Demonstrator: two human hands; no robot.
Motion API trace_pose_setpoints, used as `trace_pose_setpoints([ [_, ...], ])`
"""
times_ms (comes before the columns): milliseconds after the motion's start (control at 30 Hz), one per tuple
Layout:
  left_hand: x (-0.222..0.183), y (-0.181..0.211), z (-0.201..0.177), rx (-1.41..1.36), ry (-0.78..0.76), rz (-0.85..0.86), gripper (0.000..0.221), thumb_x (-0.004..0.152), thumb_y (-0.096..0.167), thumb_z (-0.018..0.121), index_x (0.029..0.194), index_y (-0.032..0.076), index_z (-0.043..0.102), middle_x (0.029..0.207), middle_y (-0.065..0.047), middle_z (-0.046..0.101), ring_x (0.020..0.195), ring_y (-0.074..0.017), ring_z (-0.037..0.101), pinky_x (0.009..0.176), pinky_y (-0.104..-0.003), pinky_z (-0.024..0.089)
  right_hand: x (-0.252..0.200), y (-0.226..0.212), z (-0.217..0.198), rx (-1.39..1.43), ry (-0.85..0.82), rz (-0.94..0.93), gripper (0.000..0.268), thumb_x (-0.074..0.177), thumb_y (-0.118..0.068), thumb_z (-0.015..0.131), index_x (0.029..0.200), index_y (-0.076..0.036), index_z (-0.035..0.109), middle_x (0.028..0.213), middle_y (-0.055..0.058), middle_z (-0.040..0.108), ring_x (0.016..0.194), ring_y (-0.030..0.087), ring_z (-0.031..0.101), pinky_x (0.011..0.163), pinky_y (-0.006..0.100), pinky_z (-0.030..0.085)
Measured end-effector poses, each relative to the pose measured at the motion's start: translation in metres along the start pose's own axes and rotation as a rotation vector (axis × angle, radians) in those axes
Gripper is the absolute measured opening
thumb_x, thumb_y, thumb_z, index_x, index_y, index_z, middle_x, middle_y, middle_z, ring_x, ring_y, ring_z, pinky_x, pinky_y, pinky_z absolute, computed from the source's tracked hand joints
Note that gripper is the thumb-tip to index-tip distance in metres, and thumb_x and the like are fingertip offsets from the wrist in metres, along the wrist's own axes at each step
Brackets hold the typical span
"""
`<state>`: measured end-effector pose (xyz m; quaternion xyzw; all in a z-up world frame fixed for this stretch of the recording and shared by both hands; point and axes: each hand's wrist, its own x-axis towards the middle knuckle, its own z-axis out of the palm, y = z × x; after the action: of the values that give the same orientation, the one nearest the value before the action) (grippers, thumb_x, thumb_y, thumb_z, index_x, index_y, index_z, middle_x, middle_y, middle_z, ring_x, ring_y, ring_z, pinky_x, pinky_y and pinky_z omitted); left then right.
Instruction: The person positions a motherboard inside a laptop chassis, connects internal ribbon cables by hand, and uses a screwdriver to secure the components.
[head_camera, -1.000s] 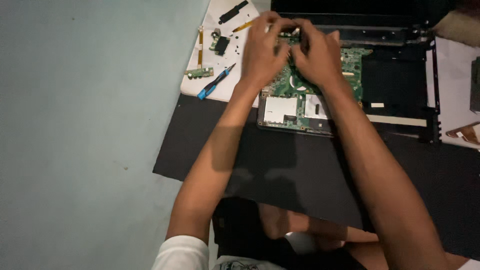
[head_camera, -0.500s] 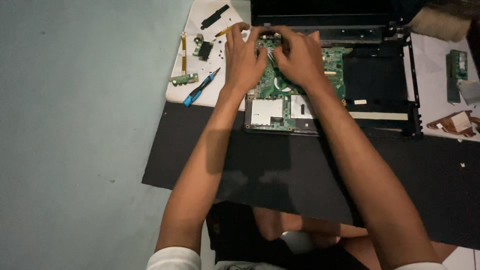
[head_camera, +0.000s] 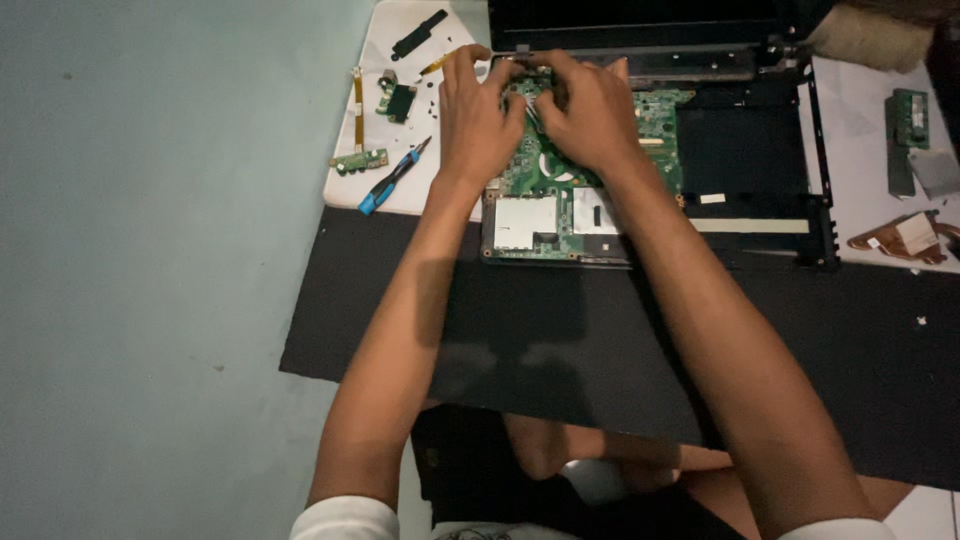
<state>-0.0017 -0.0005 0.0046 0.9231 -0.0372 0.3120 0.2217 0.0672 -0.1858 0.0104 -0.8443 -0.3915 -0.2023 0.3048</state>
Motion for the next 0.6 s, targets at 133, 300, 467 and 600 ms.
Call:
trace_pose_setpoints([
  [133, 0.001, -0.001, 0.004, -0.005, -0.023, -0.024, 0.026, 0.106, 0.015, 0.069, 0.130, 0.013, 0.077, 0.143, -0.018, 0.054, 0.144, -0.0411, 0.049, 0.110, -0.059, 0.051, 0.001, 0.000, 0.001, 0.018, -0.014, 0.026, 0.052, 0.103, -0.018, 0.063, 0.152, -0.019, 0.079, 0.093, 0.007, 0.085, 0.092, 0.039, 0.075, 0.095, 0.051, 0.038],
  [300, -0.002, -0.005, 0.007, -0.025, 0.023, -0.032, 0.051, 0.108, 0.017, 0.070, 0.157, 0.014, 0.057, 0.141, -0.017, 0.055, 0.140, -0.0410, 0.052, 0.111, -0.058, 0.052, 0.000, 0.005, 0.004, -0.015, 0.005, -0.020, 0.053, 0.105, -0.018, 0.064, 0.157, -0.019, 0.077, 0.092, 0.007, 0.083, 0.089, 0.039, 0.074, 0.092, 0.051, 0.037],
  [467, -0.002, -0.003, 0.004, -0.009, 0.007, 0.008, 0.027, 0.110, 0.015, 0.066, 0.136, 0.014, 0.070, 0.142, -0.017, 0.053, 0.141, -0.0418, 0.052, 0.106, -0.059, 0.051, 0.001, 0.005, 0.004, -0.008, -0.003, 0.010, 0.051, 0.105, -0.020, 0.064, 0.154, -0.018, 0.078, 0.090, 0.007, 0.081, 0.087, 0.040, 0.074, 0.095, 0.052, 0.038],
  [600, 0.003, -0.010, 0.010, -0.066, -0.038, -0.005, 0.049, 0.114, 0.015, 0.070, 0.161, 0.006, 0.058, 0.146, -0.022, 0.055, 0.141, -0.0443, 0.053, 0.112, -0.060, 0.053, 0.000, 0.029, 0.025, -0.096, 0.047, 0.009, 0.053, 0.100, -0.028, 0.069, 0.149, -0.014, 0.082, 0.114, 0.017, 0.091, 0.101, 0.048, 0.080, 0.099, 0.063, 0.043],
])
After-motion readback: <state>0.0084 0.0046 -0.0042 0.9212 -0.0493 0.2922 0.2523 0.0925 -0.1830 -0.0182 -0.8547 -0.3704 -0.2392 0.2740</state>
